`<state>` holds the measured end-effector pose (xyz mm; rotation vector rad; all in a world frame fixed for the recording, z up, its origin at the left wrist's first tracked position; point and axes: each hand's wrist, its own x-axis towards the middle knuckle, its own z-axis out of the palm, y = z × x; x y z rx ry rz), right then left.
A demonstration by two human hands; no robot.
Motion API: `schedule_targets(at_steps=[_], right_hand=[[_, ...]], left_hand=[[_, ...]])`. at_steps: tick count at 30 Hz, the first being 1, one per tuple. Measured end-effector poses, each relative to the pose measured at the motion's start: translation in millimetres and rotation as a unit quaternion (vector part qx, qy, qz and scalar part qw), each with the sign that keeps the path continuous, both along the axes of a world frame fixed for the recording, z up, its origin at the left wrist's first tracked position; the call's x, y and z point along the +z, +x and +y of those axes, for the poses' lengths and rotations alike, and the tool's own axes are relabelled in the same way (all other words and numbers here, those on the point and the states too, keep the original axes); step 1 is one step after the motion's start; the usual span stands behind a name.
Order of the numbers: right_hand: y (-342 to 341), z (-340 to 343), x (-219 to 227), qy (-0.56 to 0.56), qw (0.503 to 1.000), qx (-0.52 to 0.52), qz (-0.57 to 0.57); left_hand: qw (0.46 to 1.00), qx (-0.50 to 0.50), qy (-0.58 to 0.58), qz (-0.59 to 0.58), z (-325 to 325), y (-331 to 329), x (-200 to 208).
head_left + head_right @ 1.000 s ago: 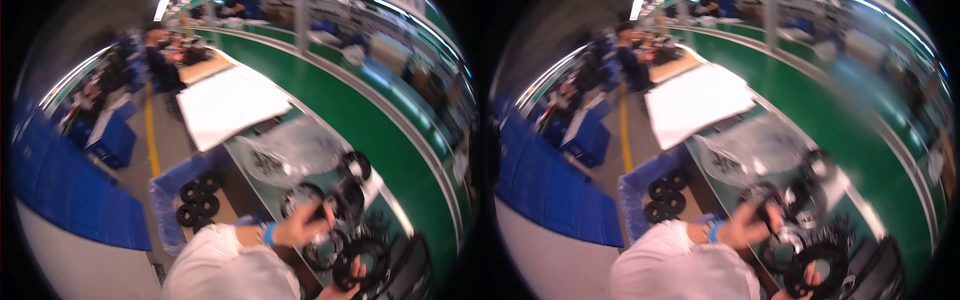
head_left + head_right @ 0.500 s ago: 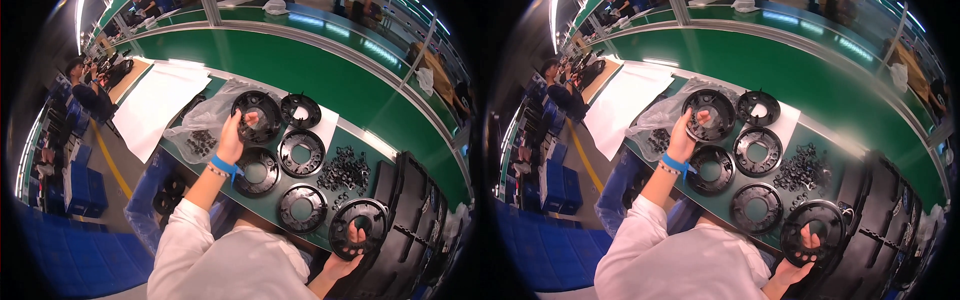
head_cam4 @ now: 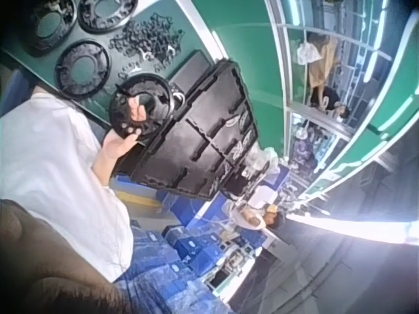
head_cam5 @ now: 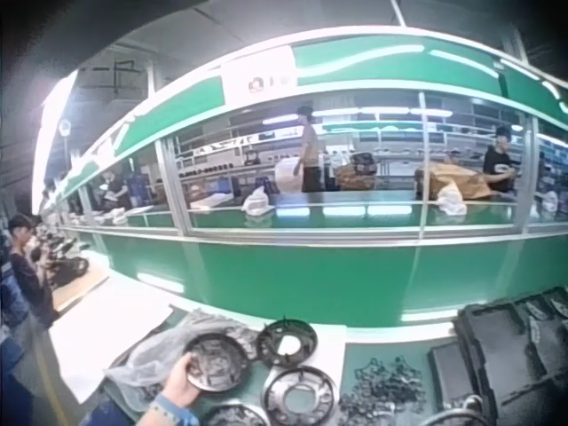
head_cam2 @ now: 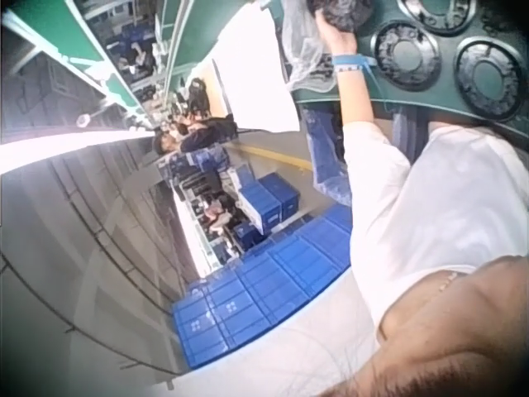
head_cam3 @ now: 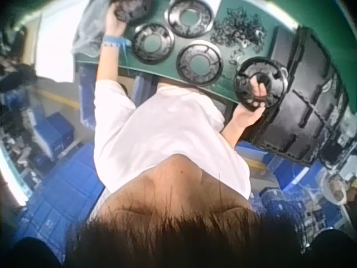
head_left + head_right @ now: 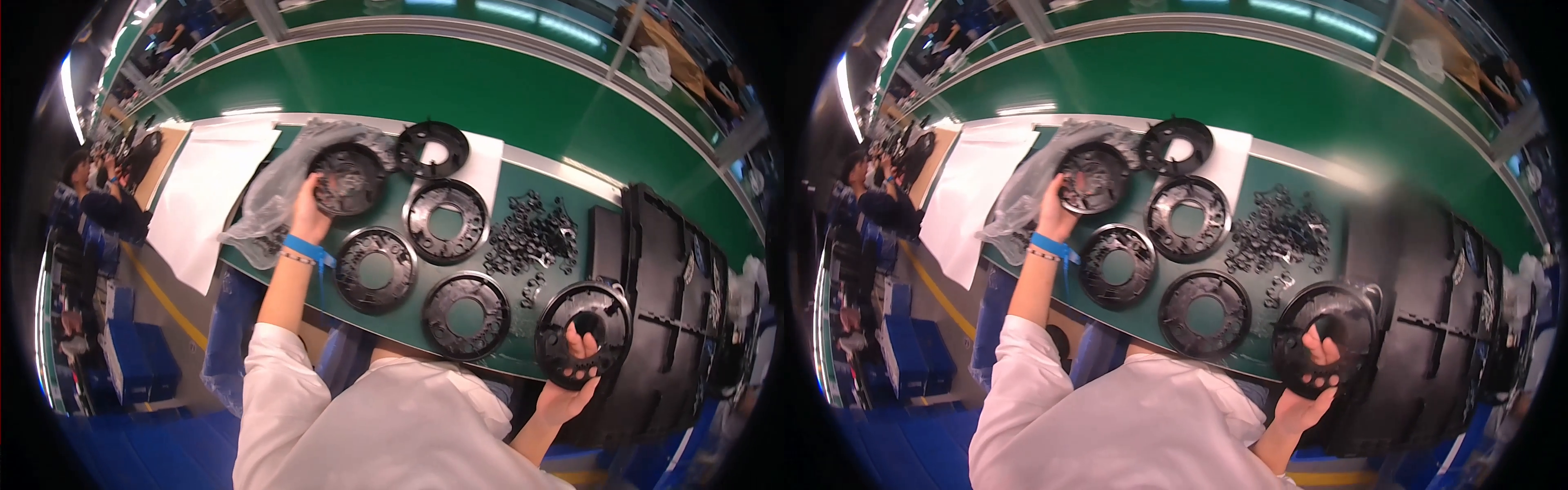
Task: The person assembles circuit boards and plastic housing components by hand, securing them together with screws and other electronic components.
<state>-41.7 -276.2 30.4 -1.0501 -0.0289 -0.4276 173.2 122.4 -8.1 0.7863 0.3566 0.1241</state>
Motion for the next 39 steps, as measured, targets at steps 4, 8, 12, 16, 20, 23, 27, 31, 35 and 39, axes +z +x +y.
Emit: schedule_targets(at_steps=[4,8,12,16,20,23,27,31,35,39], right_hand=[[0.9,-22.1,4.1,0.054,0.996,-0.070,-0.008],[-13.6,-43.6,5.5,0.049,0.991,-0.121,0.024],[-11.3,-44.6,-0.4,0.079,0.984,-0.140,0.082],[-5.7,-41.4,-3.9,0.144,0.975,-0.135,0.106],[-10.4,-48.5,-7.2,0.113,0.979,-0.051,0.163],[-5.3,-23.5,6.5,0.190,0.958,0.120,0.176],[12.4,25.0,23.8,0.065,0.939,0.285,0.182],[29.7,17.2,-0.6,-0.124,0.970,0.198,0.066],[70.3,-2.8,6.7,-0.614,0.787,-0.053,0.010],[84.6,-4.0,1.8,-0.714,0.699,0.024,0.026]], left_hand=[[0.997,0.025,0.060,0.027,14.6,4.2,5.5],[0.992,-0.039,0.121,0.008,-1.3,-1.9,6.9],[0.952,-0.018,0.304,-0.014,-4.5,-8.0,-1.1],[0.919,0.068,0.387,-0.001,-9.5,-19.1,19.1],[0.878,-0.002,0.452,-0.156,-80.7,-72.7,79.2],[0.863,-0.252,0.384,-0.212,-136.5,-131.9,105.7],[0.865,-0.431,0.222,-0.131,-166.7,-164.5,84.5],[0.938,-0.333,0.094,-0.025,-162.3,-168.6,74.3],[0.979,-0.179,0.099,-0.015,-142.5,-184.4,67.0],[0.981,-0.115,0.159,-0.002,-138.8,-188.0,60.0]])
